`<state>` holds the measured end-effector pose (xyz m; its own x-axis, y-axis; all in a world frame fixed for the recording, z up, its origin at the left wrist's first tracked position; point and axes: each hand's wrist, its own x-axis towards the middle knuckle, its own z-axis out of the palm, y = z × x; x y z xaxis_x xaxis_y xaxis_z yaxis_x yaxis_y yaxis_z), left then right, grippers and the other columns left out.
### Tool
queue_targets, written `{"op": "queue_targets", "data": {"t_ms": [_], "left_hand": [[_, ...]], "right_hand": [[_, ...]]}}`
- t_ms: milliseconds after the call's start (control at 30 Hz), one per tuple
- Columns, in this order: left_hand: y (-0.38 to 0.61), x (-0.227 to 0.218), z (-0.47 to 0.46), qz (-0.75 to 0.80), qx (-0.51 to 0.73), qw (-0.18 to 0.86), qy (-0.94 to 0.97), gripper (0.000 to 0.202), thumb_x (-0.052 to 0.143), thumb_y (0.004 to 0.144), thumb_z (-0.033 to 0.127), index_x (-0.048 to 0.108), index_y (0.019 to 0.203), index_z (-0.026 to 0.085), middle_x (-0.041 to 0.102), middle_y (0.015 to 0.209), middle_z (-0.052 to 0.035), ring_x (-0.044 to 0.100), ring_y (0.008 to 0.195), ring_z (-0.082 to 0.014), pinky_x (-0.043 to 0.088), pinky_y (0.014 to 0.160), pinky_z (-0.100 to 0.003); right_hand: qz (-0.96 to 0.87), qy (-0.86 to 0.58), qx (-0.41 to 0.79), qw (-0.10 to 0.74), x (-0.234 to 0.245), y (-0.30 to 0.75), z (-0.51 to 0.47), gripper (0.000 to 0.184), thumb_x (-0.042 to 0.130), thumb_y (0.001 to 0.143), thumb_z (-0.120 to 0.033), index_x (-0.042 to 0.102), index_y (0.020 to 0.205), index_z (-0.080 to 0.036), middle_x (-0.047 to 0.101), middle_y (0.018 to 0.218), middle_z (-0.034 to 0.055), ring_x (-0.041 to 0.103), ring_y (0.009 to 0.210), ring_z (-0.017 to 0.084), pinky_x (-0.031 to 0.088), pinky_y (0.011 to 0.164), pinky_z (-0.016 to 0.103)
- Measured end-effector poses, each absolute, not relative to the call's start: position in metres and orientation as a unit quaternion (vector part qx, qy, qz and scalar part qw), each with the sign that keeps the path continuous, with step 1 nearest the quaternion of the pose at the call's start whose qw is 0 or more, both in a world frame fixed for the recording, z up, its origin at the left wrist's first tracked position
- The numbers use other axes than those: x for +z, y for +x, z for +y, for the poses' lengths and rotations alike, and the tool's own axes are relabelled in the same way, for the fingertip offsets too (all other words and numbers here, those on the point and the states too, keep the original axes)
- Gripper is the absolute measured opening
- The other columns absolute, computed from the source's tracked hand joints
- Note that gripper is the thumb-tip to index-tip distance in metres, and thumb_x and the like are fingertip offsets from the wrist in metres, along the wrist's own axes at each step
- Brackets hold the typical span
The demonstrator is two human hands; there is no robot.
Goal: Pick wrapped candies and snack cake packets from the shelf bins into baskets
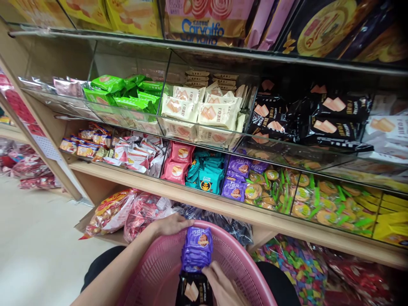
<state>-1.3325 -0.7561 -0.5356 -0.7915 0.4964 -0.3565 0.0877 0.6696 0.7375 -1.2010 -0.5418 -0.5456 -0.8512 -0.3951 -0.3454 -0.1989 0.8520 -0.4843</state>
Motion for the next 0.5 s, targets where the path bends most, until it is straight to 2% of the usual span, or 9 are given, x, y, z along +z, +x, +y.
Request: {"op": "queue_targets", "data": {"t_ms": [100,300,400,500], "left_hand": [[-1.332,-0.534,-0.756,0.873,0.366,0.275,0.169,0.065,0.031,0.072,0.083,0.041,0.059,0.02,0.035,0.059,0.0031,0.033,0.057,-0.0122,0.026,0.055,-0.027],[-1.332,-0.532,-0.756,0.876,0.358,0.277,0.166,0.063,0.031,0.074,0.08,0.04,0.059,0.02,0.034,0.059,0.0034,0.032,0.057,-0.0122,0.025,0.055,-0.027],[-1.331,-0.532,-0.756,0.878,0.354,0.275,0.17,0.062,0.031,0.075,0.079,0.04,0.059,0.021,0.033,0.059,0.0034,0.032,0.057,-0.0124,0.025,0.055,-0.027],[-1.332,-0.532,-0.756,0.878,0.353,0.274,0.17,0.062,0.031,0.075,0.079,0.04,0.058,0.021,0.031,0.059,0.0036,0.031,0.056,-0.0123,0.024,0.055,-0.027]], "right_hand": [[0.952,-0.201,-0.146,0.18,-0.556,-1.201,-0.54,0.066,0.073,0.067,-0.027,0.053,0.129,-0.025,0.057,0.13,0.0147,0.065,0.1,0.036,0.055,0.08,0.04],[0.955,-0.274,-0.027,0.107,-0.566,-1.201,-0.54,0.067,0.073,0.07,-0.041,0.054,0.129,-0.014,0.059,0.127,0.0218,0.069,0.088,0.037,0.059,0.068,0.044],[0.954,-0.286,0.006,0.084,-0.568,-1.199,-0.538,0.065,0.07,0.074,-0.045,0.055,0.128,-0.012,0.063,0.122,0.0227,0.07,0.086,0.036,0.06,0.067,0.043],[0.947,-0.319,0.029,0.015,-0.581,-1.197,-0.534,0.067,0.069,0.074,-0.05,0.055,0.128,-0.012,0.065,0.117,0.0231,0.07,0.086,0.036,0.06,0.064,0.04]]}}
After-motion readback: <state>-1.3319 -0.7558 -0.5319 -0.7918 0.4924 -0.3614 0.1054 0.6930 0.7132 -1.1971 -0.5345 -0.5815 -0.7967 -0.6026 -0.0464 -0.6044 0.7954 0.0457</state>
